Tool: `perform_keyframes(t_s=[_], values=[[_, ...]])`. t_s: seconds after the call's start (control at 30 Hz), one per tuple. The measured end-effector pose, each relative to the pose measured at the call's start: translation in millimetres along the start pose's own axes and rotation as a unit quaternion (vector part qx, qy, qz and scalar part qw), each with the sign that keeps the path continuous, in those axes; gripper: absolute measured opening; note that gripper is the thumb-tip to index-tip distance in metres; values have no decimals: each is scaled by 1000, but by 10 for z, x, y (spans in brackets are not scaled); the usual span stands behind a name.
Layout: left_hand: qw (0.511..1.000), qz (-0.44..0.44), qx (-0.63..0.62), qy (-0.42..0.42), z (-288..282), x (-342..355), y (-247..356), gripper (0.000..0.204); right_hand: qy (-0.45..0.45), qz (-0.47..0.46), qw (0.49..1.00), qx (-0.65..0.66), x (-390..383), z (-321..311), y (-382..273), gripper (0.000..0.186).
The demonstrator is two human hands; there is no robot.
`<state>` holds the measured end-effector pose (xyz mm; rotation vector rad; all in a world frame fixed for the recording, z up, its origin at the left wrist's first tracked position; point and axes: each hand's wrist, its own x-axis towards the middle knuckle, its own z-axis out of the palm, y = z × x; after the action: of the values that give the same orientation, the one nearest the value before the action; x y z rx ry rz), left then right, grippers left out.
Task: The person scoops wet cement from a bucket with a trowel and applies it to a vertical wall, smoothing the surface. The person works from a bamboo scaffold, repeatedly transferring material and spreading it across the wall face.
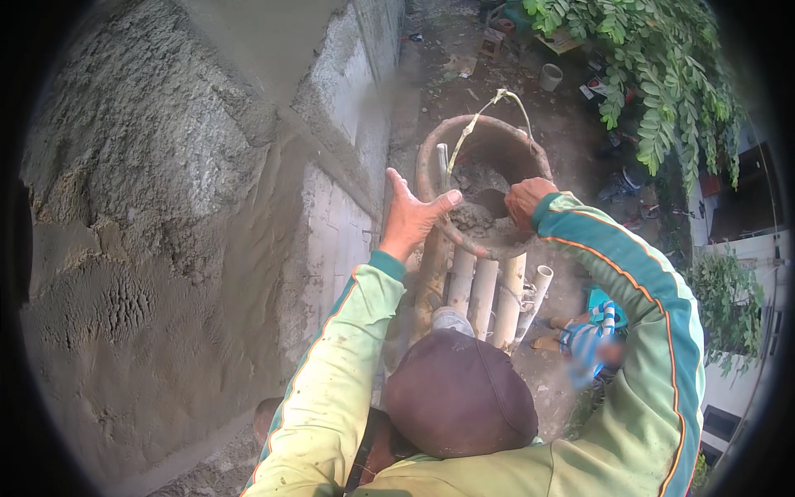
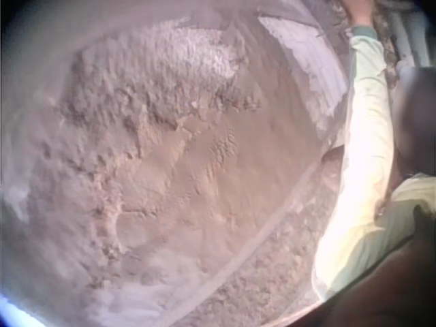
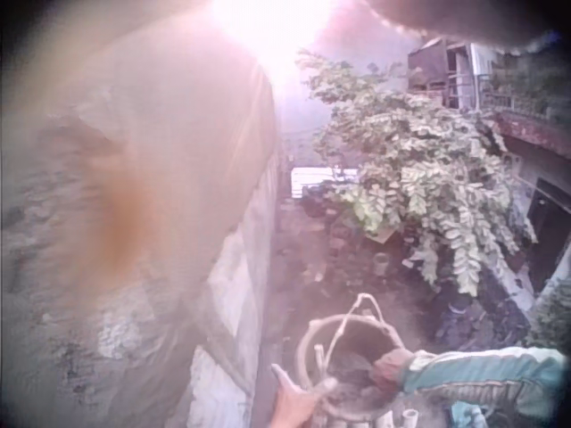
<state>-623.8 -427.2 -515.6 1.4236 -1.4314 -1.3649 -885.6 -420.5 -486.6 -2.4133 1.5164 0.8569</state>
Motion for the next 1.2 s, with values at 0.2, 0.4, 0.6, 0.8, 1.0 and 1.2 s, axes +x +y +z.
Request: perform_keyframes(t_s=[0.2,0.4,0.6,0.8,1.0,1.2], values=[[970,-121,-164,-131,61,353,-352,75,123,101,983,-87,100,-159,-14,15],[936,-213,-234,-154,17,101,-382,49,116,-25,991,-68,-394,62,-489,17],[981,77,-165,-69,519,-693,-440,87,29,234,972,24,-806,0,-83,15],[958,80,-224,-157,504,-993,-504,96,-93,232,789,561,-849,820,-966,29],[984,90,-137,-65,643,-713,-500,92,24,226,508,831,-813,548,-1210,29],[929,-215,-272,-133,231,-134,-207,62,5,222,547,807,-1104,342,-722,8]])
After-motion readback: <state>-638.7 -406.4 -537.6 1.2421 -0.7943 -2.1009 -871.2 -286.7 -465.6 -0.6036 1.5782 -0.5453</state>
